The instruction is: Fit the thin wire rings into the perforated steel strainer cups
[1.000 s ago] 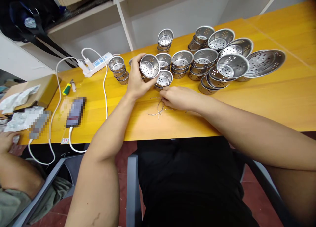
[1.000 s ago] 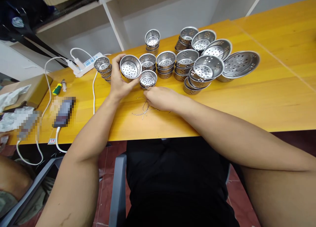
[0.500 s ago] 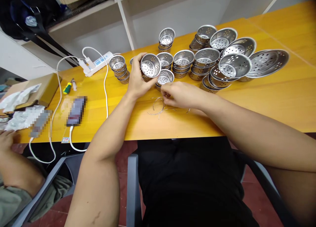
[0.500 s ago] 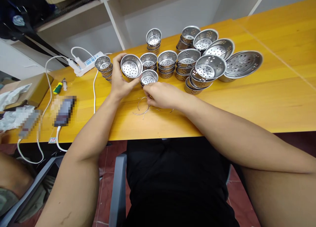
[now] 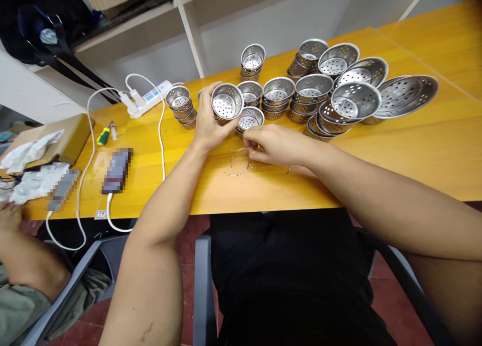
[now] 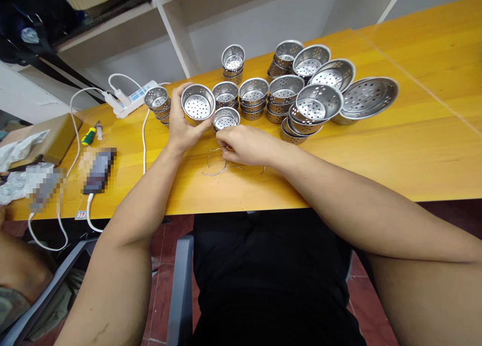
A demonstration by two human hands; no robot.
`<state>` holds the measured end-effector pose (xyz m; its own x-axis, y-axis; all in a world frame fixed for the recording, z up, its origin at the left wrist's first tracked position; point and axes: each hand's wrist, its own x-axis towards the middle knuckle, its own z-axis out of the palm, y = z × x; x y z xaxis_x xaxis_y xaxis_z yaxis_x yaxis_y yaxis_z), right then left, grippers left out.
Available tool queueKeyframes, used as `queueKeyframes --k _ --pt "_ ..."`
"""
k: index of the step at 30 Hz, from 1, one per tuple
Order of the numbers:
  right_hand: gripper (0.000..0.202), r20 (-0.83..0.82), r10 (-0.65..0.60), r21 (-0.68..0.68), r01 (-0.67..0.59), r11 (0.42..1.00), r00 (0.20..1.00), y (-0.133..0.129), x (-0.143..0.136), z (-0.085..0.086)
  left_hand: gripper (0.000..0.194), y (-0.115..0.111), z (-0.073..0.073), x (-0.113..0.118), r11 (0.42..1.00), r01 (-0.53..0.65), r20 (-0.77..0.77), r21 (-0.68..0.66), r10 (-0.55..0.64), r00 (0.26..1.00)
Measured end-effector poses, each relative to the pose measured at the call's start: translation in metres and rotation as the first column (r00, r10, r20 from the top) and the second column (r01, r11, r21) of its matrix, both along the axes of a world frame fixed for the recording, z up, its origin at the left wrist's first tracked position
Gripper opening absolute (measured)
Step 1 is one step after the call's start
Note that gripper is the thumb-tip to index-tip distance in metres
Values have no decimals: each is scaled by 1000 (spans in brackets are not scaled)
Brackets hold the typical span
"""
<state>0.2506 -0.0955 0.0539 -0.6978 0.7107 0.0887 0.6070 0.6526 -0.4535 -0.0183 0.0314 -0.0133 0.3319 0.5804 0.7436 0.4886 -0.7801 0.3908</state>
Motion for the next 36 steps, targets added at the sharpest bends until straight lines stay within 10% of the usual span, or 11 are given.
queueKeyframes --k 16,36 --pt "24 -424 142 73 -122 990 894 10 8 -13 108 -8 12 -2 995 -60 57 83 55 997" --pt "63 -569 -339 -170 296 940 749 19 12 -16 109 -8 7 -3 998 -35 26 47 34 999"
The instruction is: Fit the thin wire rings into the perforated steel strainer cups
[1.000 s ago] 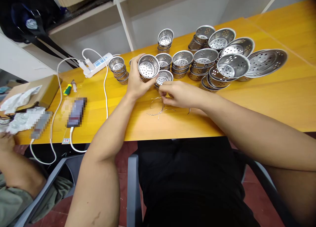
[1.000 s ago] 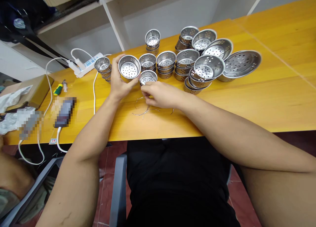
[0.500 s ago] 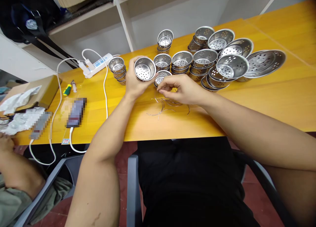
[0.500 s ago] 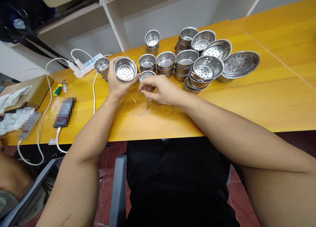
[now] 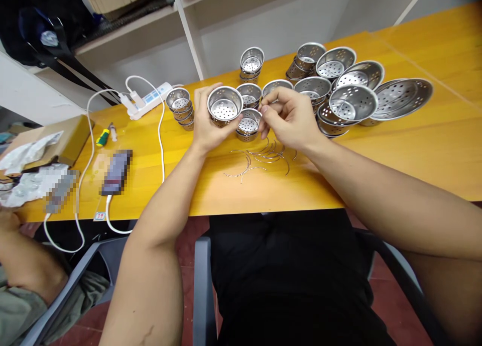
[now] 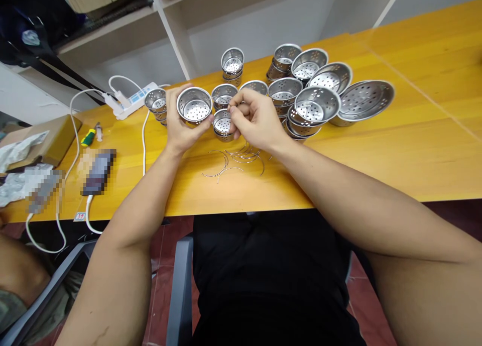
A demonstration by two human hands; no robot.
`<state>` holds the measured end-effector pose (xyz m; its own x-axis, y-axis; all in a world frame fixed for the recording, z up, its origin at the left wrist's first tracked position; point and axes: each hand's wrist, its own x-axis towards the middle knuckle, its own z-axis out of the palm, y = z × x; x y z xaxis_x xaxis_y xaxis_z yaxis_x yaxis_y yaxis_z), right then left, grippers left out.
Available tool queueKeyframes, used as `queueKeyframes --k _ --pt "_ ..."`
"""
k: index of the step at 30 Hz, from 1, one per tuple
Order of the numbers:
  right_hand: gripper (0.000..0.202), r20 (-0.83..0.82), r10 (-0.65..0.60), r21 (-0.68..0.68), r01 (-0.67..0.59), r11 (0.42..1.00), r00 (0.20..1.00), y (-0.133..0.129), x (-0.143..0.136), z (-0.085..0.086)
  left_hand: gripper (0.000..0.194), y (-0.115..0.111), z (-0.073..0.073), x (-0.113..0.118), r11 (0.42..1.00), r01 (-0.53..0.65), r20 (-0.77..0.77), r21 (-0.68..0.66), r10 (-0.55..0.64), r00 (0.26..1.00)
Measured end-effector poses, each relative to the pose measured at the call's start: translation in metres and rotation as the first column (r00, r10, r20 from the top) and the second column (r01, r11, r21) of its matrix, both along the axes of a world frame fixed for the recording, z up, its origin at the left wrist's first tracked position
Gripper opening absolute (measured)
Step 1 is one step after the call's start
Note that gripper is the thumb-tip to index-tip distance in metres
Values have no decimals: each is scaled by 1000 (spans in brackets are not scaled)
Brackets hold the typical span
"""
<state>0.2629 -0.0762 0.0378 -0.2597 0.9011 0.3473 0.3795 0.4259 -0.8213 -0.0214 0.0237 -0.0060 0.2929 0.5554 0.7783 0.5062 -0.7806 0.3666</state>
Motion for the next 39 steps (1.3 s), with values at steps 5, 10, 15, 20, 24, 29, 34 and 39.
queueKeyframes --k 5,10,15,20,24,29,34,39 --pt "54 -131 -20 11 21 1000 991 12 5 -9 95 1 0 -1 1000 14 24 9 -14 1000" --pt "56 -300 -4 -12 0 1000 954 22 7 -18 100 10 -11 -3 998 56 19 -16 -56 998" --pt "76 -147 -76 50 84 995 986 14 5 -9 110 18 -18 0 998 63 15 12 -63 998" --pt "69 32 -187 189 178 966 982 6 7 5 118 23 -21 -5 998 61 -26 -22 -61 998" --pt "69 -142 -111 247 144 958 984 19 6 -9 113 24 -22 -8 996 93 -4 -9 -93 996" --pt "70 -312 -3 271 93 958 950 33 5 -27 112 19 -19 -4 995 94 44 -17 -93 995" --pt "71 -324 -3 259 92 962 946 30 5 -25 104 18 -19 -5 992 122 55 -2 -122 991" --pt "71 -356 14 225 71 972 934 31 3 -27 105 20 -25 -5 988 154 61 -25 -152 987"
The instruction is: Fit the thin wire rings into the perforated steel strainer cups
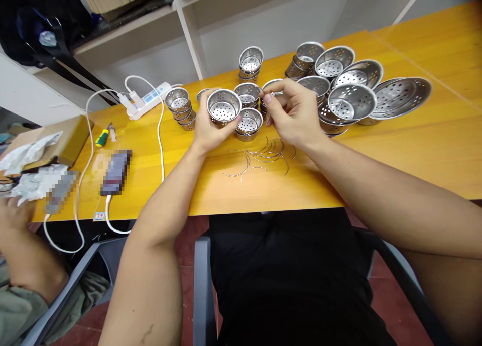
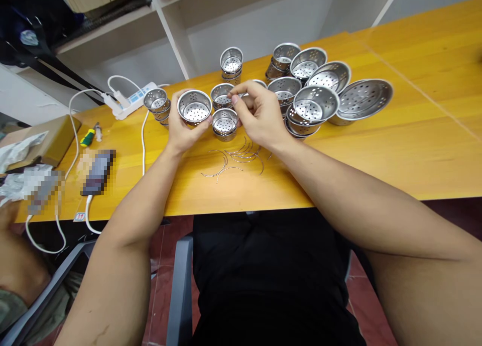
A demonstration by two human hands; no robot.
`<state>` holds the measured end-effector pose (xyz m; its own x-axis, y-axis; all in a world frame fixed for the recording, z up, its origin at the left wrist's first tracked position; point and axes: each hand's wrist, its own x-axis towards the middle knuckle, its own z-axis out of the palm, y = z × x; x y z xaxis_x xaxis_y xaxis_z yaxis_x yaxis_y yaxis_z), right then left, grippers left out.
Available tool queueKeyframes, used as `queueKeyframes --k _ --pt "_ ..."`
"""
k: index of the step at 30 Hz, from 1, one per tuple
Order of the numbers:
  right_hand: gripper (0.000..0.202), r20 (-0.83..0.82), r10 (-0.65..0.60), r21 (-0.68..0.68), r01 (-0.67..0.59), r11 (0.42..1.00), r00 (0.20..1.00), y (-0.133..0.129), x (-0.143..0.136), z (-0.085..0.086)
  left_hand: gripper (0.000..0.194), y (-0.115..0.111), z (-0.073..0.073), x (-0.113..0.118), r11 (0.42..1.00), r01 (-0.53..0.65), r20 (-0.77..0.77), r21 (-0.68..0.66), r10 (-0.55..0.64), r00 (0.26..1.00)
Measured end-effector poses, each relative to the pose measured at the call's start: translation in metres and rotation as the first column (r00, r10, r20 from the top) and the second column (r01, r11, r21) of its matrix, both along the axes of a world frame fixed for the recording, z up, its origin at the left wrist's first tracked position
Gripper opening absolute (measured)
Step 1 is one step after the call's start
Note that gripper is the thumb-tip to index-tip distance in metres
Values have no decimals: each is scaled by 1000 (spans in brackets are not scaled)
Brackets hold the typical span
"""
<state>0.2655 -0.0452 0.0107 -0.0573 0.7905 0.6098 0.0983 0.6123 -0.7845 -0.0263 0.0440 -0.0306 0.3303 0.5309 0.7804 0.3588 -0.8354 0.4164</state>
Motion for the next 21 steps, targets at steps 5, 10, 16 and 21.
queueKeyframes --k 5,10,16,21 --pt "67 -5 29 -13 -29 999 1000 1 -1 -5 108 0 -1 2 1000 12 -13 -1 -12 1000" --pt "61 9 -19 52 19 998 1000 2 0 -3 106 -3 3 3 1000 -12 4 6 12 1000" --pt "59 35 -70 123 65 990 997 0 0 2 105 -8 6 6 1000 1 15 10 -1 1000" --pt "60 8 -58 104 57 993 998 -3 -3 4 106 -13 9 9 1000 -25 11 -11 25 1000"
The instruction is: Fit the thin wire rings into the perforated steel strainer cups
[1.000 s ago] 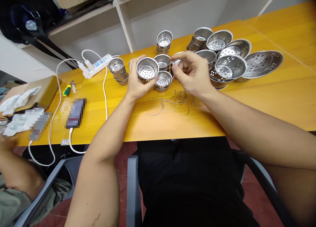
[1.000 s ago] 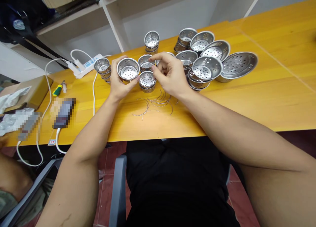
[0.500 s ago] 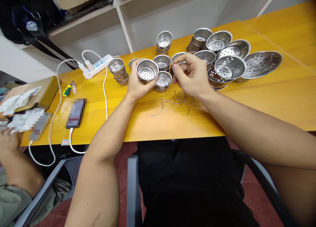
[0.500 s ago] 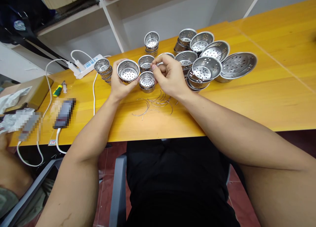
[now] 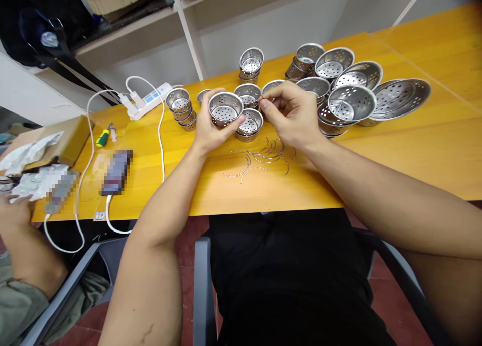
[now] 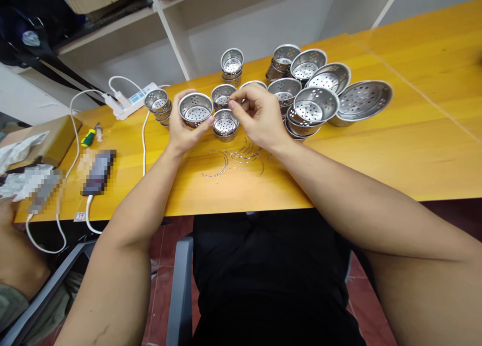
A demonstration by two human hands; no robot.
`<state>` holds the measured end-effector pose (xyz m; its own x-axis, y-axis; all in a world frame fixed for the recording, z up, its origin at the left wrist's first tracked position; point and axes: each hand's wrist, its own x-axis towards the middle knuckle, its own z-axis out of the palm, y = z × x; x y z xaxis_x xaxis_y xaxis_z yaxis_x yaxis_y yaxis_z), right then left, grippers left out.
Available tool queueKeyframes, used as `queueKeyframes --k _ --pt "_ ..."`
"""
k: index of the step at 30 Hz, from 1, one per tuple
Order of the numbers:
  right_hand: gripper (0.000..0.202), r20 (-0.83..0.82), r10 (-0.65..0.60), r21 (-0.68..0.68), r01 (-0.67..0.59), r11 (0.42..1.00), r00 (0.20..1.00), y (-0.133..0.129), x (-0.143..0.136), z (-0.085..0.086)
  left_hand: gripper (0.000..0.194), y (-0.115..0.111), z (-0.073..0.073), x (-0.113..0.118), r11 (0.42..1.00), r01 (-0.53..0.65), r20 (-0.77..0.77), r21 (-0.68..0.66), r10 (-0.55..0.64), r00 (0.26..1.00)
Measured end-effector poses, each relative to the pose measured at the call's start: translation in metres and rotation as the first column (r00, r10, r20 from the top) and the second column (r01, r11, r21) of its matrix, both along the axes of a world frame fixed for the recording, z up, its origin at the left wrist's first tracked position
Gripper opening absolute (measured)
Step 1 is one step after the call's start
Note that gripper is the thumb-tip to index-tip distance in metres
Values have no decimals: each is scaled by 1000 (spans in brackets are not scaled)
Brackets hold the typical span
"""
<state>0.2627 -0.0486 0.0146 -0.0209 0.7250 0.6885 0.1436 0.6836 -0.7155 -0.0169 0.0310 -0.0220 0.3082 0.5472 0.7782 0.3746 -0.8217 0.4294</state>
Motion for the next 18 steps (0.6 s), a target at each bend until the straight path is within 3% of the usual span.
queueKeyframes --k 11,18 --pt "62 -6 32 -33 -32 999 999 4 3 -4 115 -3 6 -3 1000 11 -10 -29 -12 1000" --pt "63 -42 54 -114 -58 992 998 0 1 -1 103 -6 9 0 999 28 -29 16 -27 999"
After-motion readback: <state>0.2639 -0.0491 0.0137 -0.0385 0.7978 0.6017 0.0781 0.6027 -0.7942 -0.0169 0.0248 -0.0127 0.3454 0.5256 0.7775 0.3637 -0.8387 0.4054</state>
